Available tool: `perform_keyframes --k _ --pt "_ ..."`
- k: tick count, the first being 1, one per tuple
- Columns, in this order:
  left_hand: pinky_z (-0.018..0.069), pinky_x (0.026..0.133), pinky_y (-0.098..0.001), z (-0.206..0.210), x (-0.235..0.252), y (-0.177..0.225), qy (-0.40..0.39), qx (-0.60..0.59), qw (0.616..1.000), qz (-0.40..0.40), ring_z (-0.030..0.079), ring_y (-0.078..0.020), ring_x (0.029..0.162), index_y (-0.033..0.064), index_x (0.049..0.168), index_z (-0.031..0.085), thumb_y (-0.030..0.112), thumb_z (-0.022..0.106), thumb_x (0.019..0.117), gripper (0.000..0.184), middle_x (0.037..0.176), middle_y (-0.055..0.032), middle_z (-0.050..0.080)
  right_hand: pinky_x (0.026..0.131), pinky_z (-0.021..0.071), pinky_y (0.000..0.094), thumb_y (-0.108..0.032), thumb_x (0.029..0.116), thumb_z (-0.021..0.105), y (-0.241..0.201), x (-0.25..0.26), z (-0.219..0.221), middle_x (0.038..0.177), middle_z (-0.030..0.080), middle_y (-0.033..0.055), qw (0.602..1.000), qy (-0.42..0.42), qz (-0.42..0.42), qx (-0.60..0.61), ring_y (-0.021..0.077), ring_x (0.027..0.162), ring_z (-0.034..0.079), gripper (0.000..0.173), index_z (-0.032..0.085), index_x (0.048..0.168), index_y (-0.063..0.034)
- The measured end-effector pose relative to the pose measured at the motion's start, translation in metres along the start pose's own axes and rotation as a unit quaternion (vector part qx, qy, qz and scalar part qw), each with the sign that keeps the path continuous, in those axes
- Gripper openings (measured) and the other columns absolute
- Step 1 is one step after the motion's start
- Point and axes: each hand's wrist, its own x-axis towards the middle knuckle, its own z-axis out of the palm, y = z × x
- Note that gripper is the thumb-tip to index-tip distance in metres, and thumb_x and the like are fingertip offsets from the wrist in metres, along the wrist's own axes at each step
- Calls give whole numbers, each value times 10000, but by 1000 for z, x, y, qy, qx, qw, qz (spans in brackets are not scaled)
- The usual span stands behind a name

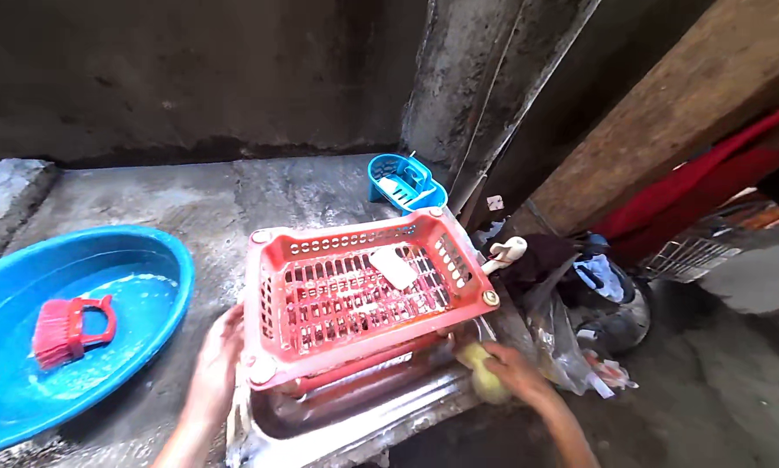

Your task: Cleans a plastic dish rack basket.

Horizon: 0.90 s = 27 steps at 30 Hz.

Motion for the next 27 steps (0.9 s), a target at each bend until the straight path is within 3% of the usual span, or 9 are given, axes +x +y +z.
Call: perform_keyframes --k 3,5,7,10,12,13,16,22,27 --pt "517 787 -169 -32 -43 15 28 165 958 234 593 14 855 -92 957 537 86 412 998 222 926 -57 609 1038 421 652 -113 1038 513 22 14 -26 1265 635 315 996 81 15 24 458 1206 600 347 625 1340 17" --pt "536 800 -240 -35 -72 18 -73 273 894 348 637 -125 846 -4 848 540 197 391 1074 337 832 -139 617 1069 417 631 -148 1056 485 13 36 -33 1301 634 286 995 100 -19 4 433 1243 595 369 603 1376 -4" --pt "587 737 -379 -5 -91 18 -202 301 853 376 707 -277 792 -14 811 636 95 462 999 279 814 -194 694 1097 412 598 -137 1044 532 -9 61 -30 1295 636 302 991 114 -72 -8 435 1259 590 354 618 1326 59" --pt "582 864 -545 80 -87 15 -361 425 792 249 710 -387 1047 1 1148 715 82 574 980 234 1152 -205 716 1159 385 431 -90 1037 548 -24 95 -4 1392 580 270 991 104 -73 48 317 1336 537 393 541 1378 103" --pt "409 1117 -569 140 -64 6 -425 524 735 69 492 -373 1392 123 1513 489 252 508 1064 468 1525 -154 508 1190 356 431 -157 1035 572 -17 110 18 1474 539 230 998 53 -23 8 287 1403 496 473 499 1452 54" --pt "421 1092 -590 165 -53 -5 -429 554 714 7 501 -390 1374 149 1545 440 314 492 1072 504 1520 -161 505 1177 374 429 -163 1010 621 -11 118 31 1452 557 224 998 54 -16 30 284 1381 513 488 515 1438 46" --pt "516 948 -623 193 -42 -33 -393 591 703 -48 625 -460 1189 64 1440 526 205 453 1074 399 1318 -248 630 1172 374 426 -196 997 635 -3 125 35 1435 569 226 999 30 -37 -5 296 1371 518 508 523 1430 46" --pt "501 983 -607 193 -45 -31 -392 601 691 -89 609 -444 1226 42 1392 557 205 450 1074 374 1315 -242 635 1174 367 441 -164 957 696 8 117 1 1356 613 260 965 -111 -227 -68 324 1324 552 455 604 1334 74" --pt "475 1008 -627 191 -43 -27 -395 561 718 -116 594 -430 1252 54 1364 595 262 458 1076 380 1321 -219 641 1188 357 425 -229 964 694 8 138 6 1434 567 239 978 -92 -162 -93 291 1377 514 544 550 1409 48"
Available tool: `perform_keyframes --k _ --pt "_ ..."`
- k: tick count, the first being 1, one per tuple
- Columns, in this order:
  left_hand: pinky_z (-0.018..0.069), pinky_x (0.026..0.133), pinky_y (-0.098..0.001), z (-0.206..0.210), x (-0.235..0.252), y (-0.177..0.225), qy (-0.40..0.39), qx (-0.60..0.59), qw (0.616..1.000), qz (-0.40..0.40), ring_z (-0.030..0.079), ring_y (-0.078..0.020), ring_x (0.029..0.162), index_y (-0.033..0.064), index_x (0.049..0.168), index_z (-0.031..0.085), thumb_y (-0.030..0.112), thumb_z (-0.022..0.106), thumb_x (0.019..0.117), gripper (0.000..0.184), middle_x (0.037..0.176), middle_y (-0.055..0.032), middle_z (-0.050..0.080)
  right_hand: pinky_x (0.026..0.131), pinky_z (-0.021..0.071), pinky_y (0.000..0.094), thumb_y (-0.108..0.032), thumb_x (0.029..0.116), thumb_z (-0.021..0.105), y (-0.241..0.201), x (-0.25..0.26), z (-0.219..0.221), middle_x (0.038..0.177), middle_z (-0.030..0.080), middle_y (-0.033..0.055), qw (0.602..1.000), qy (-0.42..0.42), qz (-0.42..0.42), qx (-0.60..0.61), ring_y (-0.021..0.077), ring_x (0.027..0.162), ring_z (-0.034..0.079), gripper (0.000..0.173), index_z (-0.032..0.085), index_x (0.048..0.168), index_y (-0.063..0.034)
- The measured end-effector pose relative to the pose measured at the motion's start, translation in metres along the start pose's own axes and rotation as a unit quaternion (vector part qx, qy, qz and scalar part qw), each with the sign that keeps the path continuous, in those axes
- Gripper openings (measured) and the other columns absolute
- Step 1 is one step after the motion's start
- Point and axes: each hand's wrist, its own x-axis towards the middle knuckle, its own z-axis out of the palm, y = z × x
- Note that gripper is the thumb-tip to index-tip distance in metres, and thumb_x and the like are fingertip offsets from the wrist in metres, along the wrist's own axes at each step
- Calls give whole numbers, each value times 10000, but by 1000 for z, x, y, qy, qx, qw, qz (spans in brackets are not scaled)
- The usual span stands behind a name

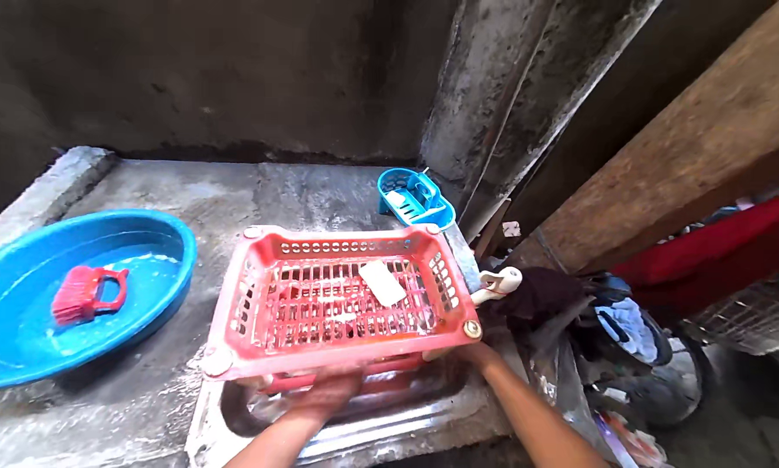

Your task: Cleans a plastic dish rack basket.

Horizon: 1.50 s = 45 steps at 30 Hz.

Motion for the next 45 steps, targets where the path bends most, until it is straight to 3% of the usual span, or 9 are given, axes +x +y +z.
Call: perform_keyframes --k 3,7,16,24,28,32,36,39,45 --pt "472 1020 -613 1 1 -2 25 0 1000 10 586 -439 1257 31 1350 595 238 449 1075 374 1320 -232 635 1193 343 416 -186 1010 625 -11 -4 8 1442 558 248 998 38 43 16 299 1383 506 488 533 1419 64" --pt "451 1046 -619 -2 -1 0 9 -11 1000 2 565 -444 1287 27 1348 607 216 479 1063 365 1348 -237 623 1181 370 445 -283 903 759 -1 -8 10 1372 618 236 997 63 -41 7 309 1342 547 586 601 1356 53" --pt "471 1031 -608 1 -4 3 5 10 1000 11 579 -433 1274 21 1310 633 197 466 1062 347 1328 -230 637 1143 409 474 -264 936 702 -46 -36 43 1358 624 231 977 160 133 38 330 1321 563 526 601 1347 48" --pt "451 1075 -569 1 4 -2 6 -1 998 57 562 -404 1309 32 1352 614 195 420 1077 374 1365 -211 623 1108 418 565 -263 1042 538 -97 -48 68 1429 570 243 943 119 312 5 394 1344 538 449 569 1396 11" --pt "468 1041 -587 7 12 -11 5 -37 993 112 595 -385 1263 61 1329 634 264 481 1064 367 1323 -197 645 1087 431 586 -262 1030 546 -156 -59 86 1372 610 253 963 54 262 -15 414 1309 563 429 607 1381 -22" --pt "452 1063 -569 3 9 -13 16 -93 989 114 590 -381 1270 45 1309 647 243 438 1081 367 1311 -206 650 995 484 577 -106 992 540 -168 -47 88 1221 676 292 940 240 174 -166 436 1200 632 315 683 1198 83" --pt "418 1112 -563 -12 -9 -5 -13 -26 995 93 525 -404 1355 -6 1434 527 157 359 1095 412 1426 -242 568 1201 267 585 -144 1060 488 -160 -20 51 1558 409 300 956 65 234 -164 435 1482 353 496 426 1502 73" --pt "318 1198 -509 -35 -35 6 -23 -34 996 83 437 -381 1441 -53 1482 461 135 296 1104 453 1507 -255 494 1206 251 598 -94 1054 482 -155 -12 55 1587 363 305 954 32 243 -172 441 1504 314 505 391 1521 77" --pt "317 1194 -506 -50 -52 10 -53 -93 992 61 423 -373 1453 -61 1477 457 175 297 1126 452 1522 -265 469 1199 262 610 -89 1074 441 -161 -31 59 1564 403 303 956 -22 216 -195 445 1489 345 459 425 1500 80"
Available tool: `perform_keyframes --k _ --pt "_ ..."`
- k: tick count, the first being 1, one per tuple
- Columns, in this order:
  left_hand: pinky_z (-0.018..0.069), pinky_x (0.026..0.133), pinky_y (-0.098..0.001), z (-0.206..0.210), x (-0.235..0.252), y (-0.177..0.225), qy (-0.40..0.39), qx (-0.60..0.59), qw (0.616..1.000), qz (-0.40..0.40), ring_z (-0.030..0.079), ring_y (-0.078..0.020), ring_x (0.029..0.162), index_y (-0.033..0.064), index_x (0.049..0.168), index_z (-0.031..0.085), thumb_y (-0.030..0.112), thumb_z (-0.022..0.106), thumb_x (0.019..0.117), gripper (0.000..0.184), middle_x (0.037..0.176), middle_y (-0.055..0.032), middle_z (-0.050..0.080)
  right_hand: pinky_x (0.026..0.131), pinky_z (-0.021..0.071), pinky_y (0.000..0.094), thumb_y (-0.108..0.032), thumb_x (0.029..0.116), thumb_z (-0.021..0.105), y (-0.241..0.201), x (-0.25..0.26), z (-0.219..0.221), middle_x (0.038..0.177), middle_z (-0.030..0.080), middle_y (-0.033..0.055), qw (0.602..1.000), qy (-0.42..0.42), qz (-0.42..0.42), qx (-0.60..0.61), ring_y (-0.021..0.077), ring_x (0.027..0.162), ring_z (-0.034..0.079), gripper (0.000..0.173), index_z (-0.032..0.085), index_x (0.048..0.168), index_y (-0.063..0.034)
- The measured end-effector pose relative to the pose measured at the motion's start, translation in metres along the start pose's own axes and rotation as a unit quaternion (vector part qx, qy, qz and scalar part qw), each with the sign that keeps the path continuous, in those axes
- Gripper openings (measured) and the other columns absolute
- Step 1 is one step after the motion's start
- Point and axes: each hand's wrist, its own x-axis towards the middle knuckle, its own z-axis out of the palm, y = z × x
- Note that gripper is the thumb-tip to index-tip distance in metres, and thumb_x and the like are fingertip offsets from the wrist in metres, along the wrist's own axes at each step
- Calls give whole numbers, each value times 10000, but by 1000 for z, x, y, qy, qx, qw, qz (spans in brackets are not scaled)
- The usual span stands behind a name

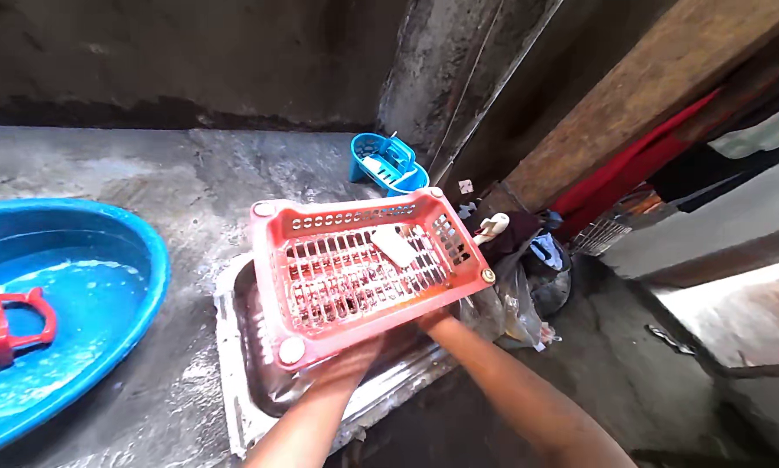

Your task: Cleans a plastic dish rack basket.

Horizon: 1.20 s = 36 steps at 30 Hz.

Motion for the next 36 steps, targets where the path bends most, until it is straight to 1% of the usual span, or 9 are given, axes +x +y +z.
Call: perform_keyframes --k 2,4,8,11,16,19,23,30,36 --pt "301 1204 -507 16 18 -14 13 -1 1000 21 409 -377 1461 -38 1495 446 190 291 1129 459 1531 -252 465 1201 267 599 -139 1080 462 5 3 -3 1544 435 298 1000 8 -5 9 436 1479 368 454 459 1480 75" --pt "383 1154 -535 41 48 -30 61 29 997 45 505 -410 1378 -52 1431 524 141 360 1089 425 1434 -265 560 1194 264 627 -169 1073 486 5 13 -7 1553 417 302 1000 10 7 -1 449 1481 355 482 443 1495 59" --pt "449 1077 -564 34 52 -32 22 76 996 44 552 -413 1322 -41 1388 550 122 394 1083 379 1391 -253 588 1190 279 612 -88 1057 478 -3 17 -7 1566 393 308 999 -3 7 -41 454 1482 349 483 412 1507 75" --pt "404 1135 -546 36 54 -28 36 68 996 45 523 -410 1363 -45 1417 538 136 361 1079 423 1424 -258 573 1154 313 646 -118 1055 492 2 9 -12 1522 445 318 997 -12 -6 -76 469 1450 393 450 471 1455 86" --pt "401 1137 -534 36 45 -23 66 61 995 36 523 -412 1363 -79 1383 556 102 374 1071 404 1406 -273 581 1198 249 611 -119 1055 502 -1 15 -18 1581 366 310 999 1 -1 -42 445 1500 319 528 372 1530 72" --pt "355 1173 -525 20 34 -18 9 51 998 29 464 -394 1420 -57 1444 501 145 315 1106 435 1479 -258 521 1177 297 617 -103 1056 486 -5 9 -11 1554 409 309 998 -9 6 -61 453 1472 368 482 422 1494 87" --pt "338 1186 -512 29 44 -26 43 -13 998 39 468 -383 1417 -52 1410 547 194 340 1105 443 1465 -251 538 1167 294 640 -99 1074 436 -2 3 -18 1553 407 315 997 -30 -3 -76 460 1473 364 461 417 1498 79" --pt "315 1196 -490 -4 -8 0 17 39 999 30 437 -381 1440 -105 1446 465 119 280 1110 444 1498 -274 492 1180 312 586 -80 1064 441 -3 18 14 1519 450 321 997 71 25 -20 458 1450 403 439 461 1463 101" --pt "345 1183 -520 27 36 -20 44 42 998 30 465 -391 1419 -39 1442 520 155 335 1094 439 1479 -249 528 1147 352 582 -4 1036 415 18 1 37 1425 538 324 987 117 -22 -109 457 1372 491 376 547 1361 132"
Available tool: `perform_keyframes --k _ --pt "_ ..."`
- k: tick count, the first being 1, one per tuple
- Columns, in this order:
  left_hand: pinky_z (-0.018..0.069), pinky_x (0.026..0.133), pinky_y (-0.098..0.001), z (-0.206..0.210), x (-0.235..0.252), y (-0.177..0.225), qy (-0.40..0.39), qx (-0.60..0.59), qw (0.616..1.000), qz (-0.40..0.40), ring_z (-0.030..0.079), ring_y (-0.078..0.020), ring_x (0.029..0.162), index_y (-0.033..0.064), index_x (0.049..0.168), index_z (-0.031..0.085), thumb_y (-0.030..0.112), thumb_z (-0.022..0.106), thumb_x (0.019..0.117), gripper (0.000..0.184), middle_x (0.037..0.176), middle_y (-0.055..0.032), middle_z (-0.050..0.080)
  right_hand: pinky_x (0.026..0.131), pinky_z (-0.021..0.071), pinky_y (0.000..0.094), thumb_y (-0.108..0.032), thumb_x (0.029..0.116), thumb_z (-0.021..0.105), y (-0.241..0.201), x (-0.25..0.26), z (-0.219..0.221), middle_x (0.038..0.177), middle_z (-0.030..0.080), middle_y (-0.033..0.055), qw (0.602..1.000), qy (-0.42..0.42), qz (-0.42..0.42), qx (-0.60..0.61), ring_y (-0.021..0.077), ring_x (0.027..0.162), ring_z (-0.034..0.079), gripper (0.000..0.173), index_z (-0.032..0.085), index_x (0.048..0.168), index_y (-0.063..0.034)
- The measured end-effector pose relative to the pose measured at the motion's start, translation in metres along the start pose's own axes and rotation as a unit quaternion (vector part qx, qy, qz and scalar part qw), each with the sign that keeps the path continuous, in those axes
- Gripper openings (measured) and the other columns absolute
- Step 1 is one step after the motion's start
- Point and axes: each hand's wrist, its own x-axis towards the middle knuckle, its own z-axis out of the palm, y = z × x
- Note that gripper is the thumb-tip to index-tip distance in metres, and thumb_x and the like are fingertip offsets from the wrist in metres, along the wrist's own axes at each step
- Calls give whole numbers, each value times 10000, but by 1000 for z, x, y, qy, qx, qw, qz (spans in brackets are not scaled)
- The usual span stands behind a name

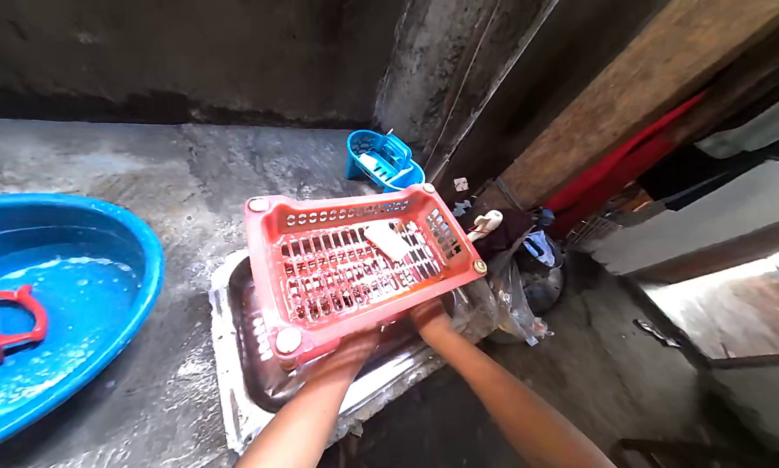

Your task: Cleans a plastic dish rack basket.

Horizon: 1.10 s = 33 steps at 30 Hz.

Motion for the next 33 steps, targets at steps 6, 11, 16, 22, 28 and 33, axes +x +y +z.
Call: perform_keyframes --k 6,11,16,22,28,33 --pt "331 1183 -515 -21 -10 6 -58 43 997 4 440 -378 1439 -59 1469 466 152 308 1108 446 1512 -250 488 1049 413 651 -165 1053 532 44 -36 -50 1282 624 321 978 -141 46 148 486 1254 570 320 656 1242 61" --pt "435 1085 -558 -2 8 -10 -10 -4 1000 18 569 -382 1301 27 1332 631 155 447 1072 344 1342 -207 635 1047 428 601 -167 1058 522 89 -47 -21 1254 636 291 937 -31 102 333 424 1216 597 310 654 1232 53" --pt "475 1006 -609 -45 -15 2 -37 130 989 54 596 -435 1246 -21 1289 618 184 465 1064 341 1302 -258 632 1001 481 509 -123 1053 522 93 -52 16 1212 647 270 795 150 193 556 339 1119 638 308 615 1275 69" --pt "444 997 -630 -107 -42 6 -33 133 985 105 607 -451 1194 -42 1219 640 222 474 1072 345 1209 -286 652 1023 473 412 -108 1084 438 61 -59 0 1331 590 230 655 207 163 708 236 1185 593 358 526 1387 59" --pt "457 981 -608 -120 -40 8 -9 158 978 135 628 -436 1153 -58 1143 649 357 454 1090 462 1149 -279 668 869 552 372 -99 1040 525 67 -56 -21 1136 645 182 698 224 108 671 185 966 661 288 571 1280 53" --pt "488 957 -594 -93 -52 24 22 180 976 123 641 -443 1155 -60 1209 622 284 429 1098 410 1184 -276 670 1053 470 485 -77 981 611 59 -49 0 1327 569 316 780 266 96 559 376 1223 589 405 538 1327 120"
